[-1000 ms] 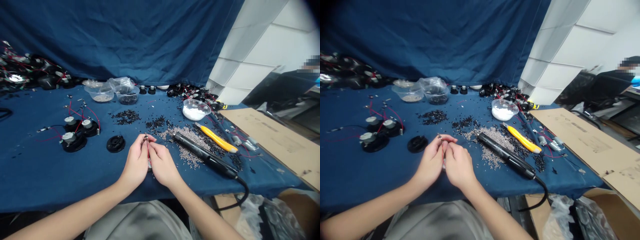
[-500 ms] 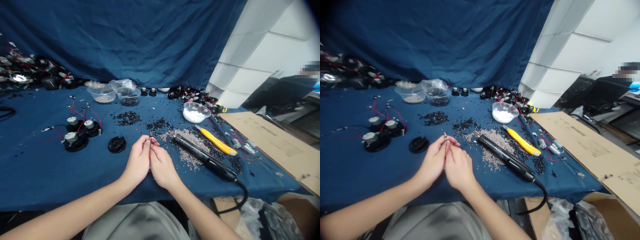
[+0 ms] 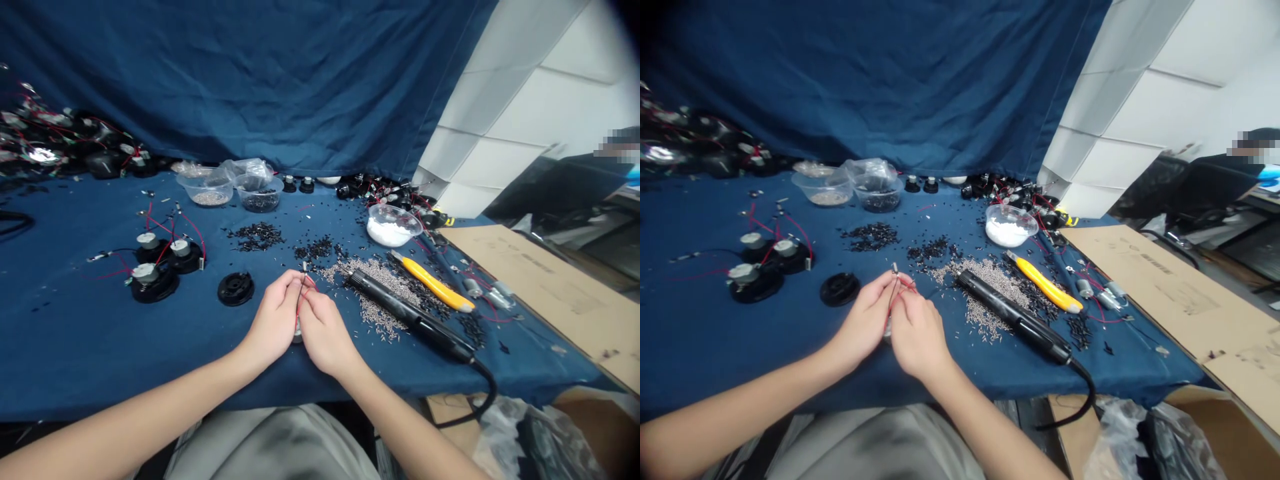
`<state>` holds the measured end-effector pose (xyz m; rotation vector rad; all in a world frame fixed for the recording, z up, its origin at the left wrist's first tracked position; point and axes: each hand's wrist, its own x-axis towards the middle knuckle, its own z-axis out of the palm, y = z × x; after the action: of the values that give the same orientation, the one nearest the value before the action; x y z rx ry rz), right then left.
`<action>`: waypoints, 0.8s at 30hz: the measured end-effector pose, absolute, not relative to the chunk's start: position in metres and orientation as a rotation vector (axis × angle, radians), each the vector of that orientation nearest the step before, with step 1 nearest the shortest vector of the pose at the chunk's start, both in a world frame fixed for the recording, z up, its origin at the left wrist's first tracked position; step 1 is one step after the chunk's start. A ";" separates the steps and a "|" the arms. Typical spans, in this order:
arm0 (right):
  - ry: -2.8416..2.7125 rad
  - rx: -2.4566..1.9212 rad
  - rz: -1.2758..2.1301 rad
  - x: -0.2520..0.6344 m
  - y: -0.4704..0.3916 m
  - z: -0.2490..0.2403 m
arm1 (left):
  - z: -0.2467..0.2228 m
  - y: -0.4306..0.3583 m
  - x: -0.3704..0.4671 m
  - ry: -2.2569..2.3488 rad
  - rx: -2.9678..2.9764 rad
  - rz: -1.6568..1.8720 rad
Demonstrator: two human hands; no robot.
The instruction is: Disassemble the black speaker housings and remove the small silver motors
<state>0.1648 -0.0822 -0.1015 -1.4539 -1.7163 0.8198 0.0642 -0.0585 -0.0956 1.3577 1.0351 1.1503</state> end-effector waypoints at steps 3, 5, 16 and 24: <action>-1.657 -1.380 0.804 0.165 -0.087 -0.104 | -0.096 -0.058 0.065 1.033 1.358 1.151; -1.634 -1.348 0.797 0.163 -0.091 -0.105 | -0.097 -0.059 0.065 1.033 1.348 1.152; -1.626 -1.398 0.665 0.157 -0.104 -0.105 | -0.098 -0.059 0.066 0.945 1.201 1.089; -1.711 -1.555 0.448 0.155 -0.107 -0.107 | -0.095 -0.057 0.066 0.917 1.248 1.035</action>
<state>0.1554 -0.1068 -0.1073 -1.5551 -1.7113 0.4476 0.0660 -0.0572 -0.0951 1.2482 0.9169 1.0350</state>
